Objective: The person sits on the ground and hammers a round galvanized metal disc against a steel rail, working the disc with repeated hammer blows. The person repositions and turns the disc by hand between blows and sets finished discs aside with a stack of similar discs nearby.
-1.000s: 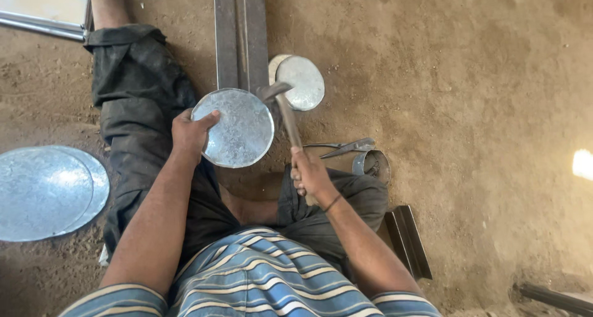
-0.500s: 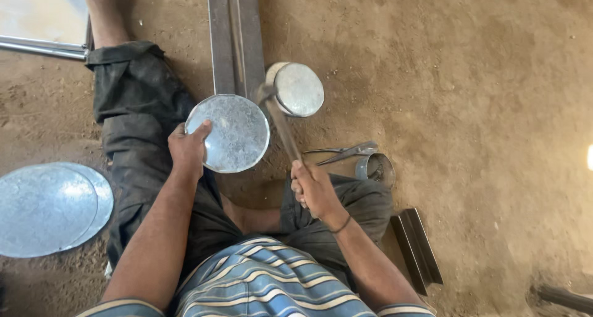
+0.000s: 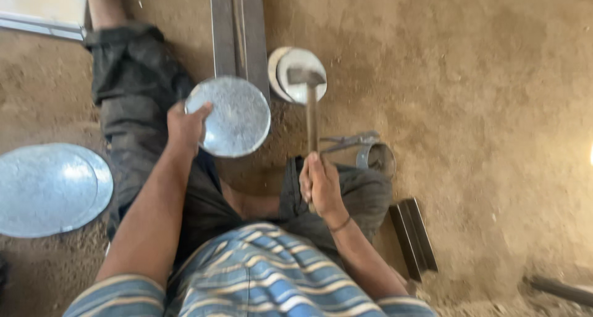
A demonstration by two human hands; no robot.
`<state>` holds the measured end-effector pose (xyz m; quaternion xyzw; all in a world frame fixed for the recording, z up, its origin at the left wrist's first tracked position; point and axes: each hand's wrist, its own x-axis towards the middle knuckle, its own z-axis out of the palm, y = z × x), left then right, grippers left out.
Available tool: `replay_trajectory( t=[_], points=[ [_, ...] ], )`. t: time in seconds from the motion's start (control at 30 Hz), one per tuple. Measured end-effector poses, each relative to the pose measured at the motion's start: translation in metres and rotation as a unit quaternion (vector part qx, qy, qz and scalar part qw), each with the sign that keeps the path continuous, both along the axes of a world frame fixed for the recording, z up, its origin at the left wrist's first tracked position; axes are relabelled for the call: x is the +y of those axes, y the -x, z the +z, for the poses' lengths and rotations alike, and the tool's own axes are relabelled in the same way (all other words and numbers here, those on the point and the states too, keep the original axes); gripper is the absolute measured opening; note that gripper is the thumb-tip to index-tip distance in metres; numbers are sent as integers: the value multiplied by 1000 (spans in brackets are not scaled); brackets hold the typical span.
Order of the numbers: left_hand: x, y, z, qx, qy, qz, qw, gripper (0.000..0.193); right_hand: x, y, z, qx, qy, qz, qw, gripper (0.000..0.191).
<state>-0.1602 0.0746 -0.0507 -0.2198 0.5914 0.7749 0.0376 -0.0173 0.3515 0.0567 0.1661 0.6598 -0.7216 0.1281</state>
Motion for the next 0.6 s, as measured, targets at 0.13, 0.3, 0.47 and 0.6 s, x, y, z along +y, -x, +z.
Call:
replay_trajectory(
  t=[0.13,0.3,0.47,0.6],
  points=[
    [-5,7,7,-47,54,-22,997,43,-6,13,-6,23,-48,8,999,46],
    [-4,13,21,-56,69,-25,996,46,-3,30,-16,-122,-48,-12,991,44],
    [-4,10,24,-103,93,-25,990,46,-5,28,-14,-142,-83,18,986,42],
    [-2,10,17,-76,55,-2,996,42,-14,27,-15,-120,-61,0,991,40]
  ],
)
